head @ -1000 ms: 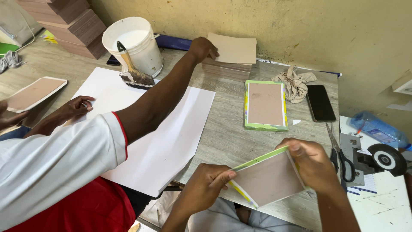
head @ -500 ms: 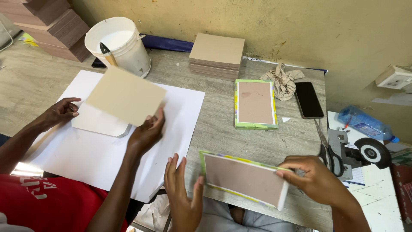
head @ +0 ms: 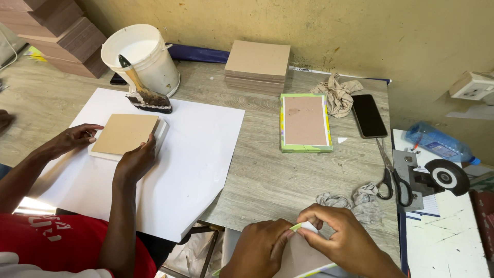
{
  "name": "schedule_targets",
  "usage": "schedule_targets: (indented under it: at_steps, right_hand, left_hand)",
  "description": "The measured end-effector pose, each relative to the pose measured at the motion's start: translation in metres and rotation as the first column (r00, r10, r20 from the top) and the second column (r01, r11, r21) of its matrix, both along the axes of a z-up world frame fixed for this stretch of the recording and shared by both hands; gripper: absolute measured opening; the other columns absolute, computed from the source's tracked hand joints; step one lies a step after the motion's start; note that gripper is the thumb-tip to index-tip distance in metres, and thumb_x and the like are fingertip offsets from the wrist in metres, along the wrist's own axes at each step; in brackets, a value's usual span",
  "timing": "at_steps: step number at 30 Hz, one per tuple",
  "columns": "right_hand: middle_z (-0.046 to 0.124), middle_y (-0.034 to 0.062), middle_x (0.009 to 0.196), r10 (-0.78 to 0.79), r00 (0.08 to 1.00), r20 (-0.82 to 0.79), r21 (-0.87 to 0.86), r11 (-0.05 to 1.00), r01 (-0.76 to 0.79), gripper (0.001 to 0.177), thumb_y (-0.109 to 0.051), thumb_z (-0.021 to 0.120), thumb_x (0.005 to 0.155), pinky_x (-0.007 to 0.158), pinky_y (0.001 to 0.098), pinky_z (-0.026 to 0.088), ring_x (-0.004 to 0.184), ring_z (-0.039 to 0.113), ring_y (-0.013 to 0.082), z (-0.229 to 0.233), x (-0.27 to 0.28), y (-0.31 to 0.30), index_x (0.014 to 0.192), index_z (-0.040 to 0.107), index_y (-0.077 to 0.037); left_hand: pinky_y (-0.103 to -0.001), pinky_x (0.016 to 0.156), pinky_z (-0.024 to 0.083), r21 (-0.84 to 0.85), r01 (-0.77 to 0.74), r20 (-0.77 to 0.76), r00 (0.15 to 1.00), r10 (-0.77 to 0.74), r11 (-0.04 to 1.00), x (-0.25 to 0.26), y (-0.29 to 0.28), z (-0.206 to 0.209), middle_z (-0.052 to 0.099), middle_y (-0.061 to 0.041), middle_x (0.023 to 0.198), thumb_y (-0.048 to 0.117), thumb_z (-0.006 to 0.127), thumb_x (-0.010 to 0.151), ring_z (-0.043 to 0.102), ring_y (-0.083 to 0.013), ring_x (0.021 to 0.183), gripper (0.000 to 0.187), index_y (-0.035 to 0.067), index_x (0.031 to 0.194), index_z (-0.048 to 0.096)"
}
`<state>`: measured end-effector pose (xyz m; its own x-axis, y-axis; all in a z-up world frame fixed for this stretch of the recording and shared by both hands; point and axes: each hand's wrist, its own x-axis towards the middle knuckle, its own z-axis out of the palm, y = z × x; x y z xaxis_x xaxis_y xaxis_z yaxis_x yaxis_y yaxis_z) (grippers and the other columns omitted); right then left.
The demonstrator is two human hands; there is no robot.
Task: The person applies glue to the edges of book covers using a brush, then presses them onto the book block and wipes the surface with a cloth. They repeat this process for multiple books, stacking the finished items on the table.
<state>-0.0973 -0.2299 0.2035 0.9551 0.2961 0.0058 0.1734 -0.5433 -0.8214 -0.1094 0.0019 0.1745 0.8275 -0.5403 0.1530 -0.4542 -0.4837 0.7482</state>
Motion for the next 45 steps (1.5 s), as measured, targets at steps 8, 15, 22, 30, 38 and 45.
schedule_targets:
  at_steps: [8, 15, 22, 30, 38, 45]
  right_hand:
    - [0.083, -0.0121, 0.070, 0.120, 0.991, -0.052, -0.093, 0.988, -0.124, 0.011, -0.020, 0.077, 0.084, 0.066, 0.0260, 0.057, 0.065, 0.074, 0.0044, 0.007, 0.011, 0.002, 0.074, 0.081, -0.023]
    - [0.071, -0.0117, 0.063, 0.171, 0.984, 0.050, -0.254, 0.955, -0.153, 0.009, -0.019, 0.072, 0.079, 0.061, 0.0298, 0.051, 0.060, 0.065, 0.0082, -0.004, 0.014, 0.007, 0.072, 0.070, -0.025]
    - [0.074, -0.0100, 0.079, 0.227, 0.949, 0.220, -0.407, 0.905, -0.122, 0.007, -0.021, 0.071, 0.088, 0.062, 0.0384, 0.050, 0.070, 0.069, 0.0157, -0.030, 0.013, 0.003, 0.085, 0.065, -0.025]
    - [0.076, 0.0110, 0.126, 0.539, 0.595, 0.595, -0.541, 0.817, -0.200, 0.025, -0.013, 0.073, 0.098, 0.079, 0.0444, 0.055, 0.094, 0.070, 0.0303, -0.051, 0.016, -0.006, 0.123, 0.075, -0.008]
    - [0.083, 0.0028, 0.122, 0.062, 0.962, 0.265, -0.055, 0.997, -0.049, 0.035, -0.025, 0.070, 0.099, 0.095, 0.0319, 0.060, 0.109, 0.081, 0.0179, -0.037, -0.005, -0.004, 0.130, 0.079, -0.013]
    - [0.086, 0.0071, 0.138, -0.373, 0.766, -0.524, 0.274, 0.777, 0.566, 0.065, -0.040, 0.066, 0.090, 0.101, 0.0264, 0.046, 0.122, 0.074, 0.0166, -0.063, -0.041, -0.003, 0.143, 0.081, -0.006]
  left_hand:
    - [-0.048, 0.064, 0.046, 0.008, -0.008, -0.029, 1.000, 0.009, 1.000, -0.007, -0.003, -0.019, 0.073, -0.010, 0.091, 0.026, 0.049, 0.113, 0.068, -0.0351, 0.079, 0.023, 0.012, 0.106, 0.065]
    - [-0.046, 0.068, 0.045, -0.116, 0.021, -0.156, 0.987, -0.040, 0.993, 0.004, -0.010, -0.013, 0.073, -0.010, 0.092, 0.033, 0.045, 0.116, 0.068, -0.0358, 0.082, 0.028, 0.012, 0.107, 0.062]
    - [-0.038, 0.066, 0.042, -0.179, -0.038, -0.301, 0.954, -0.017, 0.983, 0.010, -0.009, -0.008, 0.068, -0.002, 0.078, 0.027, 0.053, 0.114, 0.060, -0.0203, 0.069, 0.021, 0.014, 0.104, 0.067]
    - [-0.024, 0.078, 0.042, -0.404, -0.220, -0.598, 0.798, -0.075, 0.888, 0.023, 0.005, -0.039, 0.063, 0.014, 0.089, 0.026, 0.061, 0.114, 0.051, -0.0021, 0.083, 0.026, 0.013, 0.097, 0.076]
    - [-0.029, 0.059, 0.024, -0.400, -0.448, -0.561, 0.810, 0.173, 0.800, 0.028, 0.000, -0.052, 0.038, 0.011, 0.065, 0.015, 0.063, 0.105, 0.032, -0.0036, 0.062, 0.041, 0.019, 0.067, 0.050]
    - [-0.030, 0.060, 0.028, -0.543, -0.689, -0.559, 0.723, 0.406, 0.480, 0.034, 0.008, -0.070, 0.036, 0.007, 0.063, 0.012, 0.060, 0.106, 0.033, -0.0082, 0.062, 0.043, 0.017, 0.065, 0.047]
